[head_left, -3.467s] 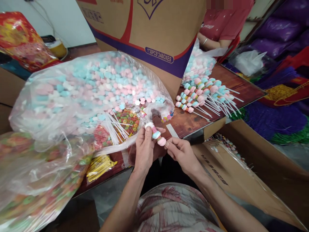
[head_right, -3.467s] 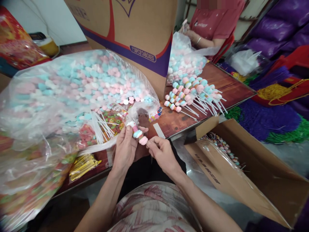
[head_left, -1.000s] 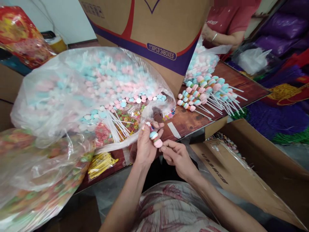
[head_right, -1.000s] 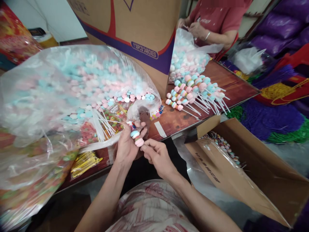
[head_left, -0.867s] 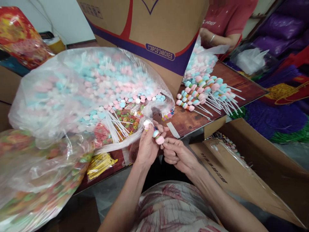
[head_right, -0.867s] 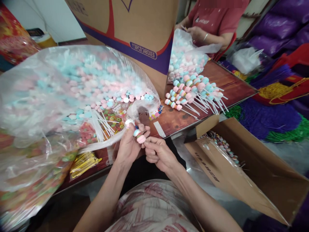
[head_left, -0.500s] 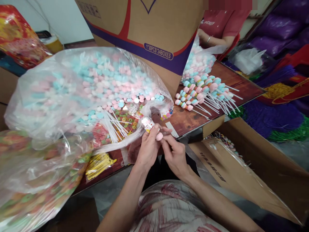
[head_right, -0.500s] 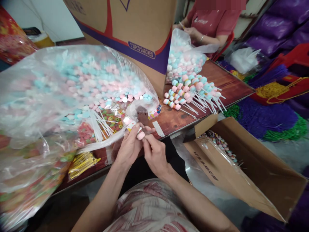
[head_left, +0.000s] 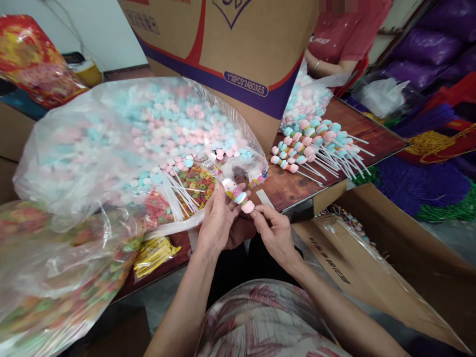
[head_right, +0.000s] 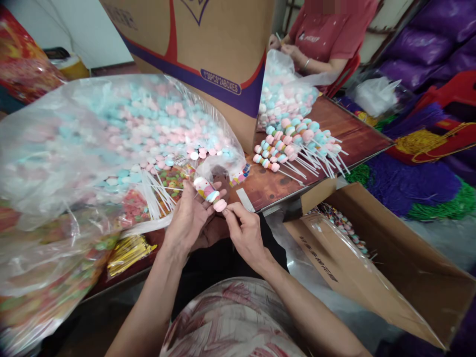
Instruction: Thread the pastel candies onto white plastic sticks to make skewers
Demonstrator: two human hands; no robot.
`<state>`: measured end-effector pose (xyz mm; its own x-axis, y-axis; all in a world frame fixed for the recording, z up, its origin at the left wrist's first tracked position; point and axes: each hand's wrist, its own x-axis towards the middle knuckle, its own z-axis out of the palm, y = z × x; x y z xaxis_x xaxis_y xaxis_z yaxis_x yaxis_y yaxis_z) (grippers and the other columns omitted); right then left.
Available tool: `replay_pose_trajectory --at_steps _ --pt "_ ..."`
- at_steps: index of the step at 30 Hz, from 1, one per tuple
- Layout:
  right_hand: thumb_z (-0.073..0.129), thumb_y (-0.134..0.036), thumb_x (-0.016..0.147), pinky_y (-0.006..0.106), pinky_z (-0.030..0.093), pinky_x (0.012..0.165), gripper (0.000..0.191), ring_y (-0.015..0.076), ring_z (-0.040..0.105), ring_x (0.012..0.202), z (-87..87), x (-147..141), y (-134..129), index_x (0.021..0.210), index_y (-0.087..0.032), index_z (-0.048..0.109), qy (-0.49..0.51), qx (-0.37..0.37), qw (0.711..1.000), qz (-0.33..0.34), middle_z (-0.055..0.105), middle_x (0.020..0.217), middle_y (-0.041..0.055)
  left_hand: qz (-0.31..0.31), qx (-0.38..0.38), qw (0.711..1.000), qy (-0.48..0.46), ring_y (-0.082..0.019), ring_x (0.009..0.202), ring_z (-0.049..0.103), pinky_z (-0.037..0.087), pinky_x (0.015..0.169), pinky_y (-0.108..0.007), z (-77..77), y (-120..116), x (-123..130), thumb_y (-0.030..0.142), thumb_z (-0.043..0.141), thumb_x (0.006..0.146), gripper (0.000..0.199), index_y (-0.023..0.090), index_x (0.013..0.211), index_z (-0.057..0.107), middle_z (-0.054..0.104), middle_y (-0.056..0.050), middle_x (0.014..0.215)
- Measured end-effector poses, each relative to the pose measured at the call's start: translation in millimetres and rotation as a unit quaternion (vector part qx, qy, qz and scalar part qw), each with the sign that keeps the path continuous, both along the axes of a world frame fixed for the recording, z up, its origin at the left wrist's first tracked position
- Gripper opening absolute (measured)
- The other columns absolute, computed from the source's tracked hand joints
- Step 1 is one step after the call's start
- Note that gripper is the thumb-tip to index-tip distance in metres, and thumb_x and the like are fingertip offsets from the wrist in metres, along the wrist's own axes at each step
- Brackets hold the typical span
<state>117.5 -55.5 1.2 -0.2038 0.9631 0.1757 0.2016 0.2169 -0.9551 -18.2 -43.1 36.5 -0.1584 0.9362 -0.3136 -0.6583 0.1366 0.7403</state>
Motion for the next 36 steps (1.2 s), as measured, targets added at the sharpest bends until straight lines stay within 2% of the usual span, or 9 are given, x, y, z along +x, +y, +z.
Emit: replay_pose_trajectory --at_steps 5,9,13,15,18,23,27,32,36 --pt "0.054 -0.032 0.095 0.024 0.032 0.053 0.021 0.0104 0.039 0.058 4.9 -2.1 -2.6 0.082 -0.018 0.063 -0.012 -0.024 0.999 0.033 0.046 0.063 -0.0034 0.074 0.015 0.997 -0.007 -0.023 0.088 0.074 0.056 0.075 -0.029 -2.9 12.6 -2.7 0.056 0.068 0.081 0.040 0.017 0.089 0.062 0.074 -0.007 0.088" --pt "0.056 -0.037 0.092 0.023 0.026 0.049 0.024 0.0091 0.032 0.052 11.5 -5.8 1.7 0.076 -0.019 0.058 0.070 -0.136 0.985 0.080 0.039 0.059 -0.0054 0.049 0.016 0.999 -0.007 -0.020 0.079 0.074 0.056 0.073 -0.026 -11.2 11.0 6.4 0.051 0.074 0.077 0.037 0.016 0.083 0.062 0.069 -0.001 0.070" --pt "0.059 -0.040 0.088 0.023 0.020 0.046 0.027 0.0081 0.025 0.048 16.7 -8.5 6.6 0.073 -0.020 0.053 0.138 -0.214 0.963 0.089 0.033 0.055 -0.0074 0.029 0.006 0.999 -0.029 -0.019 0.079 0.074 0.056 0.073 -0.026 -13.9 6.2 9.8 0.048 0.073 0.079 0.034 0.016 0.083 0.062 0.069 -0.002 0.069" --pt "0.056 -0.039 0.091 0.023 0.022 0.046 0.027 0.0087 0.028 0.050 16.1 -7.9 5.8 0.073 -0.020 0.053 0.105 -0.177 0.975 0.086 0.034 0.056 -0.0066 0.022 -0.003 0.999 -0.041 -0.019 0.078 0.073 0.057 0.070 -0.026 -12.6 5.4 7.4 0.048 0.072 0.080 0.034 0.016 0.085 0.062 0.071 -0.002 0.072" --pt "0.050 -0.032 0.095 0.024 0.032 0.054 0.022 0.0106 0.039 0.055 9.5 -6.2 0.4 0.077 -0.019 0.057 -0.024 -0.031 0.997 0.061 0.046 0.062 -0.0031 0.012 -0.017 0.998 -0.052 -0.020 0.076 0.073 0.056 0.066 -0.025 -10.1 5.5 4.5 0.046 0.075 0.077 0.034 0.016 0.084 0.062 0.070 -0.003 0.073" --pt "0.038 -0.020 0.097 0.026 0.040 0.064 0.027 0.0154 0.057 0.065 -3.7 -12.6 -7.8 0.085 -0.018 0.062 -0.205 0.154 0.966 0.015 0.063 0.073 0.0062 0.005 -0.016 0.999 -0.039 -0.019 0.079 0.073 0.056 0.074 -0.026 -13.5 4.2 14.0 0.040 0.078 0.075 0.030 0.016 0.077 0.061 0.066 0.001 0.066" --pt "0.039 -0.021 0.098 0.024 0.042 0.063 0.024 0.0140 0.057 0.063 0.0 -17.2 -4.8 0.088 -0.020 0.062 -0.168 0.133 0.977 0.004 0.064 0.075 0.0039 -0.021 0.014 0.999 -0.048 -0.019 0.083 0.072 0.056 0.084 -0.029 -17.5 -0.6 19.0 0.038 0.076 0.077 0.026 0.015 0.076 0.063 0.069 -0.001 0.072" --pt "0.048 -0.026 0.096 0.024 0.041 0.063 0.019 0.0115 0.050 0.060 7.9 -6.4 1.6 0.086 -0.020 0.062 -0.079 0.065 0.994 0.023 0.058 0.071 -0.0009 -0.081 -0.006 0.994 -0.069 -0.024 0.095 0.071 0.056 0.088 -0.036 -9.5 -5.2 4.2 0.045 0.075 0.079 0.036 0.014 0.096 0.067 0.074 -0.011 0.097" --pt "0.050 -0.028 0.096 0.024 0.040 0.059 0.019 0.0113 0.047 0.058 8.0 0.1 2.7 0.086 -0.020 0.063 -0.083 0.050 0.995 0.015 0.055 0.067 -0.0022 0.017 -0.002 0.999 -0.032 -0.027 0.102 0.070 0.056 0.089 -0.041 -3.5 -3.1 -7.5 0.050 0.070 0.082 0.039 0.016 0.099 0.064 0.073 -0.013 0.106"
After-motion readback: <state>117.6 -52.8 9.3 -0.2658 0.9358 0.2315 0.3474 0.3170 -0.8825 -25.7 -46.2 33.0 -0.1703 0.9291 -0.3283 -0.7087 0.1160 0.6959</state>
